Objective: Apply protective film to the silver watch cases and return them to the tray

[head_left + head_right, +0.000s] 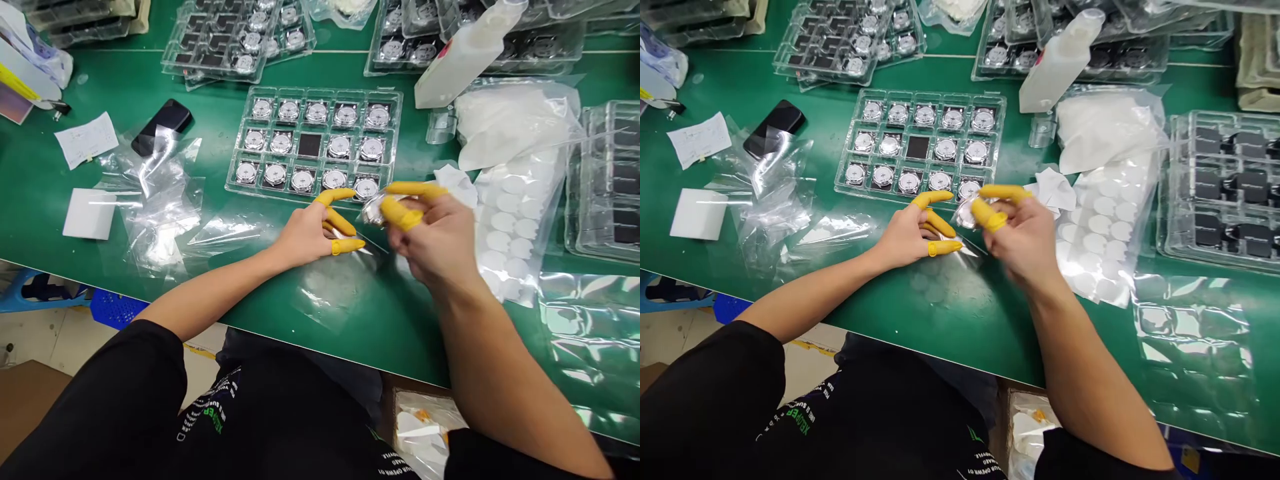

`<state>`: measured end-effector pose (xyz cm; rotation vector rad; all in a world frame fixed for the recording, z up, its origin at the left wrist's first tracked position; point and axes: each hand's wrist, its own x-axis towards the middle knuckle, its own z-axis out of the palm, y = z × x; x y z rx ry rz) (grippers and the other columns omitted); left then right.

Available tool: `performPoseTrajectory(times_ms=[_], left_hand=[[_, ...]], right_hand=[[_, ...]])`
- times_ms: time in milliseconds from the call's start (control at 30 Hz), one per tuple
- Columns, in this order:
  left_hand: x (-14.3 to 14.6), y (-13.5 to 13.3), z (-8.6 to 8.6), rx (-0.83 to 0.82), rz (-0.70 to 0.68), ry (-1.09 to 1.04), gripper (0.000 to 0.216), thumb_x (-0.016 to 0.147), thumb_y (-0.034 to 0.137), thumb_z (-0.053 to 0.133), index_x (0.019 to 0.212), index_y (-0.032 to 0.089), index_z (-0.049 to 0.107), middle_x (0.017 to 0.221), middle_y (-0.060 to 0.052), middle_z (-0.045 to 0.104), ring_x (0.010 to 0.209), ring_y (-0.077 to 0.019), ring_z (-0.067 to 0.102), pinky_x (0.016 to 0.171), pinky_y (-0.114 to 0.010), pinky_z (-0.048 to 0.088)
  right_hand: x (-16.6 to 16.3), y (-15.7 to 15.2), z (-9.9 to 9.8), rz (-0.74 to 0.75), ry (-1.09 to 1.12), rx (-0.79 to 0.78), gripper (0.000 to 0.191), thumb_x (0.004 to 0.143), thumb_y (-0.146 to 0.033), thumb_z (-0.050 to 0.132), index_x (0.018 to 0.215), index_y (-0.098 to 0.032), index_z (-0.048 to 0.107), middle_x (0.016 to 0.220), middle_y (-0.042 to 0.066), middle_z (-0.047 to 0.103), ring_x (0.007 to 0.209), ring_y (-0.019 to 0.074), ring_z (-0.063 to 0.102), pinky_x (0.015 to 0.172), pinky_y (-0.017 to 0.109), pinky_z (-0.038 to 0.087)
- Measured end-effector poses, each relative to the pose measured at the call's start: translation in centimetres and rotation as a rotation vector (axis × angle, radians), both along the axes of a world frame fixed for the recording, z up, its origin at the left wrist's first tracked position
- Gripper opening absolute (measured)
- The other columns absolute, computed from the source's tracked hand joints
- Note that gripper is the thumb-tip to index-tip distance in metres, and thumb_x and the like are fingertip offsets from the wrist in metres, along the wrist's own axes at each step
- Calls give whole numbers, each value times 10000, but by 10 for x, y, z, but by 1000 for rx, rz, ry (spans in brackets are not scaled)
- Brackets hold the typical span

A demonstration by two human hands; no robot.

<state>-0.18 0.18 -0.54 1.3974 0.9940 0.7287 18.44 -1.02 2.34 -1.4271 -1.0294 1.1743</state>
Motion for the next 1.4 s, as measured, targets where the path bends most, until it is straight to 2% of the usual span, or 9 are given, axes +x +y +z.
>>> performPoseTrajectory(times_ms=[100,233,400,600,767,1033,1233,1300,1400], left_hand=[[0,1,0,6,-6,25,668,704,313,866,1317,221,616,941,-23,792,797,-141,718,817,-304,590],[0,2,-1,46,-49,41,528,739,336,851,1216,200,670,933,-30,798,799,-144,711,824,-321,591],[-1,3,-2,30,-80,34,486,776,302,825,1220,201,657,949,-23,801,765,-124,706,799,-300,589],[-3,3,4,12,-124,63,492,806,311,796,1260,202,640,973,-12,803,809,-125,720,842,-294,596],[-2,3,4,45,-127,79,484,821,314,788,1266,200,634,965,-5,803,812,-128,722,856,-293,594],[-3,4,4,54,-122,85,405,819,257,757,1191,165,626,947,-9,794,777,-131,733,777,-273,593],[-2,5,-1,65,-108,66,319,799,255,777,1084,151,675,918,-26,796,725,-117,712,746,-263,580],[-2,5,-2,81,-81,62,413,792,319,807,1149,159,679,892,-23,795,737,-117,710,780,-268,586],[-1,4,-2,78,-54,46,599,736,371,865,1262,176,655,891,-24,793,774,-136,722,793,-278,596]], right_hand=[[-16,42,5,-98,-122,86,280,818,-382,817,988,-237,649,628,-37,577,413,70,404,400,285,239],[-51,122,-7,118,-421,108,172,918,-272,710,1046,-163,674,759,2,627,587,100,564,652,310,481],[-65,176,-32,340,-791,373,154,797,-275,802,889,-179,725,941,95,661,986,294,639,958,496,486],[-61,166,-22,446,-922,318,261,861,-427,733,1023,-222,737,1087,132,631,1017,322,594,908,507,475],[-73,166,-17,330,-979,286,306,947,-477,631,1039,-193,697,1107,149,627,1057,313,565,907,481,460],[-125,176,-21,427,-1056,187,271,807,-293,769,1029,-166,679,1236,181,602,1051,364,609,931,557,467],[-107,152,-4,269,-701,241,256,866,-328,717,1070,-207,619,973,84,659,963,277,634,851,461,526],[-80,118,4,179,-478,237,275,872,-396,726,1054,-227,607,877,42,634,788,199,617,698,370,524],[-32,53,10,244,-132,71,444,740,-477,855,1035,-268,597,699,-37,546,498,100,463,451,269,375]])
